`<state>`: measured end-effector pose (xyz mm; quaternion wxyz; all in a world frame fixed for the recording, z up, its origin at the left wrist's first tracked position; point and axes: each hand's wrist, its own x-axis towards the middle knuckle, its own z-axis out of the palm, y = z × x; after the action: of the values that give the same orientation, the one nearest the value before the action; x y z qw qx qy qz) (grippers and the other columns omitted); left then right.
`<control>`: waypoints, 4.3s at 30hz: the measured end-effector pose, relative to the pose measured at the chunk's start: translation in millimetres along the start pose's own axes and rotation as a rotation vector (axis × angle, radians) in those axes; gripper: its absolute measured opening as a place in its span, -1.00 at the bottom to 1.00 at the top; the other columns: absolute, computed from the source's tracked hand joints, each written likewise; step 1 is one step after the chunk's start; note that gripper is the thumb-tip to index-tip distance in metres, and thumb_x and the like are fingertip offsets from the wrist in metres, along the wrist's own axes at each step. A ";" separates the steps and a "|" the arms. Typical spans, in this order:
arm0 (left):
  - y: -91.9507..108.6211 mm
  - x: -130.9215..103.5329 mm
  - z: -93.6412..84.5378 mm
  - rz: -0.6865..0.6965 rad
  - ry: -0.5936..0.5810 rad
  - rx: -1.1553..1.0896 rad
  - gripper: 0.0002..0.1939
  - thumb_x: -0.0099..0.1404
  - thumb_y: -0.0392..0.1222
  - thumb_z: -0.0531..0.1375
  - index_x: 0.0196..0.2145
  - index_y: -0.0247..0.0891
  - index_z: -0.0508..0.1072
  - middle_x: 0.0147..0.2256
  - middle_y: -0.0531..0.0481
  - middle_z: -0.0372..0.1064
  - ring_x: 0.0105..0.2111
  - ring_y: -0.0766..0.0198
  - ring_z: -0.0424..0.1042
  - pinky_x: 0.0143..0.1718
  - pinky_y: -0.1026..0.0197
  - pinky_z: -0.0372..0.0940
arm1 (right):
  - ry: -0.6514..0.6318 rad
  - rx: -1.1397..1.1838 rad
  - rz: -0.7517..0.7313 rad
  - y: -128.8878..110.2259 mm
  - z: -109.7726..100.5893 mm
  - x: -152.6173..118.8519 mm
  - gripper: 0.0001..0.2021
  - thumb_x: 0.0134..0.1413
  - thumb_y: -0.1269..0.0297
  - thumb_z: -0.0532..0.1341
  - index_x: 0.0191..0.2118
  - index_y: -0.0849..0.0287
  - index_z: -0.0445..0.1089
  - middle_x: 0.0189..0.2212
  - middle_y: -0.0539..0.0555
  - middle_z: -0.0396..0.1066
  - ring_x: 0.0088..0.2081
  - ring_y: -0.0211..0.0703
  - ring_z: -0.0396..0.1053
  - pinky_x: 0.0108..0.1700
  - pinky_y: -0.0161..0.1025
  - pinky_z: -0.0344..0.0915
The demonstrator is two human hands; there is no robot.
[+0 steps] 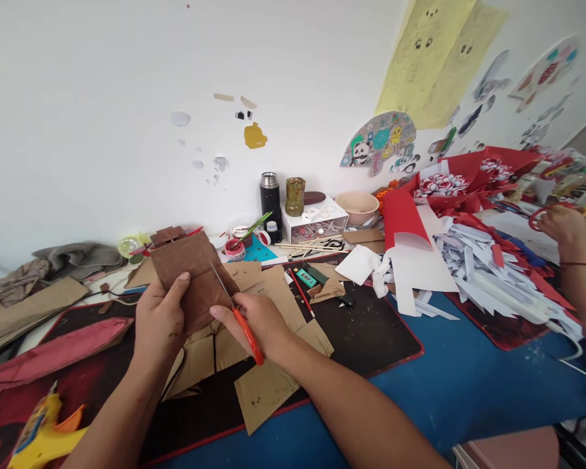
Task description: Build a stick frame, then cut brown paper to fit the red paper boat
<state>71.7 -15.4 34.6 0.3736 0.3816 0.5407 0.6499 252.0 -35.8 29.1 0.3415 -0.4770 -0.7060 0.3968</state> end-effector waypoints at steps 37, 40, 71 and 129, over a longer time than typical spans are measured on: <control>5.3 -1.8 6.3 -0.051 0.039 -0.059 -0.62 0.13 0.05 0.48 -0.16 -0.17 0.60 -0.21 -0.04 0.68 -0.17 0.01 0.68 -0.07 -0.01 0.62 | 0.032 0.045 -0.039 8.6 9.2 -1.2 -0.46 0.40 -0.05 0.32 -0.50 0.10 0.12 -0.59 -0.12 0.13 -0.49 -0.27 0.06 -0.37 -0.23 -0.04; 6.5 -2.1 6.7 -0.089 0.039 -0.062 -0.61 0.11 0.06 0.48 -0.16 -0.15 0.59 -0.24 -0.02 0.68 -0.18 -0.01 0.69 -0.07 -0.03 0.63 | 0.009 0.064 -0.046 11.4 9.0 0.8 -0.46 0.40 -0.06 0.33 -0.49 0.10 0.13 -0.60 -0.12 0.15 -0.50 -0.27 0.09 -0.38 -0.25 -0.01; 27.6 14.2 -10.1 -0.062 0.161 -0.204 -0.68 -0.03 -0.15 0.53 -0.28 -0.18 0.65 -0.32 -0.03 0.69 -0.32 0.03 0.68 -0.28 0.05 0.66 | -0.004 0.572 0.120 8.6 -1.3 9.7 -0.59 0.22 -0.15 0.40 -0.16 0.13 0.48 -0.60 -0.11 0.37 -0.64 -0.26 0.31 -0.59 -0.35 0.25; 33.2 15.7 -9.5 -0.071 0.233 -0.269 -0.64 -0.04 -0.17 0.52 -0.25 -0.19 0.62 -0.33 0.01 0.68 -0.27 0.05 0.70 -0.12 0.01 0.64 | -0.288 0.533 0.098 5.4 -6.3 3.6 -0.53 0.19 -0.20 0.43 -0.14 0.17 0.53 -0.52 -0.02 0.50 -0.50 -0.16 0.52 -0.39 -0.29 0.41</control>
<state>54.0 -9.8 67.6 0.3786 0.2310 0.5018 0.7427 258.5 -29.7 27.5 0.3314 -0.3431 -0.5944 0.6474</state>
